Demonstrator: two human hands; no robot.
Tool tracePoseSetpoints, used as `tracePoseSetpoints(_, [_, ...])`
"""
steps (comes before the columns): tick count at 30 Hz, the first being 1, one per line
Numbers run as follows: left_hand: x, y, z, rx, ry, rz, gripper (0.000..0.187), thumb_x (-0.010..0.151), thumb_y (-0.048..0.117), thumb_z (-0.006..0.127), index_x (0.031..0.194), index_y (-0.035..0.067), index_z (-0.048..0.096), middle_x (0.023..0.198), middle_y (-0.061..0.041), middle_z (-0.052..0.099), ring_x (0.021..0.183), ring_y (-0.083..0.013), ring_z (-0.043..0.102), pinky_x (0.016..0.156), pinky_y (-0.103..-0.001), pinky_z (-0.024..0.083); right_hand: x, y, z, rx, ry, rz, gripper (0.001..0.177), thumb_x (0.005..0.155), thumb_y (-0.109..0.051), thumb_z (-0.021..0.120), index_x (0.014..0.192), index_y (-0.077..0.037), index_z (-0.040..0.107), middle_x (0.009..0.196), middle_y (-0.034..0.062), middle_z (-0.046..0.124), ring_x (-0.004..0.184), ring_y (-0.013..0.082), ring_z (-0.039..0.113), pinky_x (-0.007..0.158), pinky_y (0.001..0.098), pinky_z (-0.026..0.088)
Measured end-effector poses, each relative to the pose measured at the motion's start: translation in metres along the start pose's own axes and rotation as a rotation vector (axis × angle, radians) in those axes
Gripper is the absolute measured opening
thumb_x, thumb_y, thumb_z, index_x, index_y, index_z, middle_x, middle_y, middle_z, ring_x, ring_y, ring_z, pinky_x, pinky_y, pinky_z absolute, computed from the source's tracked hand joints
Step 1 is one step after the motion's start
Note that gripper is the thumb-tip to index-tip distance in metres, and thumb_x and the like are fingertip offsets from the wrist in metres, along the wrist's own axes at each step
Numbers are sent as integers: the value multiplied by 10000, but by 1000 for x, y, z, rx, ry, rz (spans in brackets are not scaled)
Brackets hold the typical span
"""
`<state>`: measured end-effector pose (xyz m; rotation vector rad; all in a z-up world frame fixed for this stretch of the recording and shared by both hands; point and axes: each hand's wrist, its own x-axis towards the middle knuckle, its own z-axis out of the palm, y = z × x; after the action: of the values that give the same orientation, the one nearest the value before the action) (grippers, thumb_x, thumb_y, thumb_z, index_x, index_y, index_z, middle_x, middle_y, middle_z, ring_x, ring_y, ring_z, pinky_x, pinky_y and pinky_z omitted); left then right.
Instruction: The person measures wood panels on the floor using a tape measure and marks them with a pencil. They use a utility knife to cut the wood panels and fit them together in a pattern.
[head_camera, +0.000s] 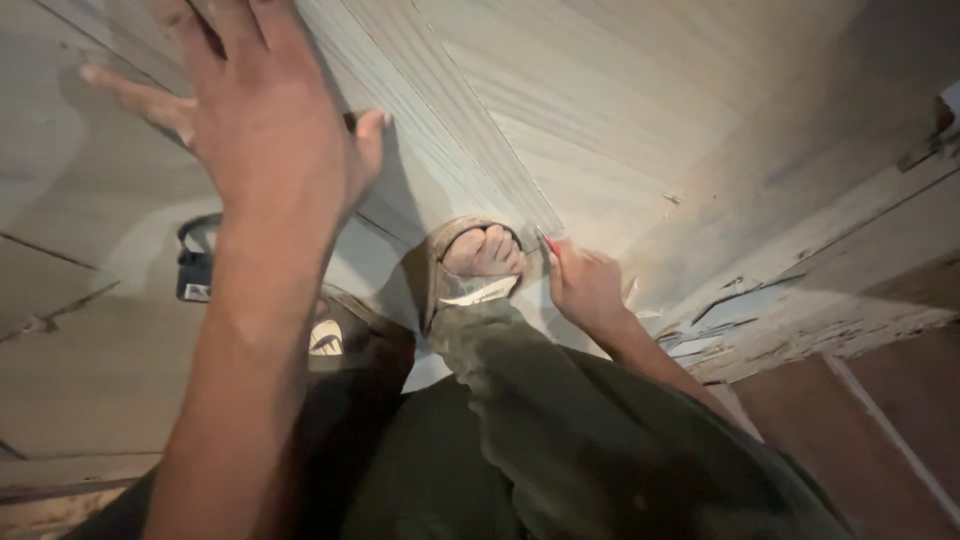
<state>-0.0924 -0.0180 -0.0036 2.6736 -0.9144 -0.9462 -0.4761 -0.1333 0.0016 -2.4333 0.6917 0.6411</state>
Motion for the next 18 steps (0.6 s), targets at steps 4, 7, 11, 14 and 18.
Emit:
tracePoseSetpoints(4, [-4,-7,10,4,51,58,1131,733,413,956,1547,-100,362,1533,-340,369,1428,-542,288,928,-950,42,14,-14,-5,-23,43,-83,121,943,-138,630,1026,-51,644,661,147,616,599,345,632,574,458,501])
tracePoseSetpoints(7, [-6,-12,15,-15,144,126,1082,715,393,945,1506,-103,398,1525,-320,401,1417,-543,327,916,-944,12,23,-20,-8,-78,2,-52,112,941,-164,641,986,-61,638,639,141,618,581,338,637,561,464,501])
tracePoseSetpoints(11, [-16,-18,22,-36,125,110,952,721,400,936,1446,-24,486,1497,-226,457,1404,-490,389,945,-945,-5,16,-20,-4,-148,-114,61,172,996,-206,645,908,-66,599,639,131,629,581,343,643,559,472,507])
tracePoseSetpoints(14, [-11,-18,23,-23,131,95,945,694,403,927,1448,8,516,1498,-200,473,1384,-476,410,949,-948,-7,14,-14,4,-119,-85,53,185,987,-220,650,893,-70,597,629,140,629,573,343,646,541,478,501])
tracePoseSetpoints(18, [-10,-19,24,16,149,86,989,657,424,923,1464,31,508,1505,-198,480,1369,-482,412,932,-938,-2,2,1,19,-120,-58,43,141,962,-217,640,948,-78,622,652,137,648,597,354,657,553,491,507])
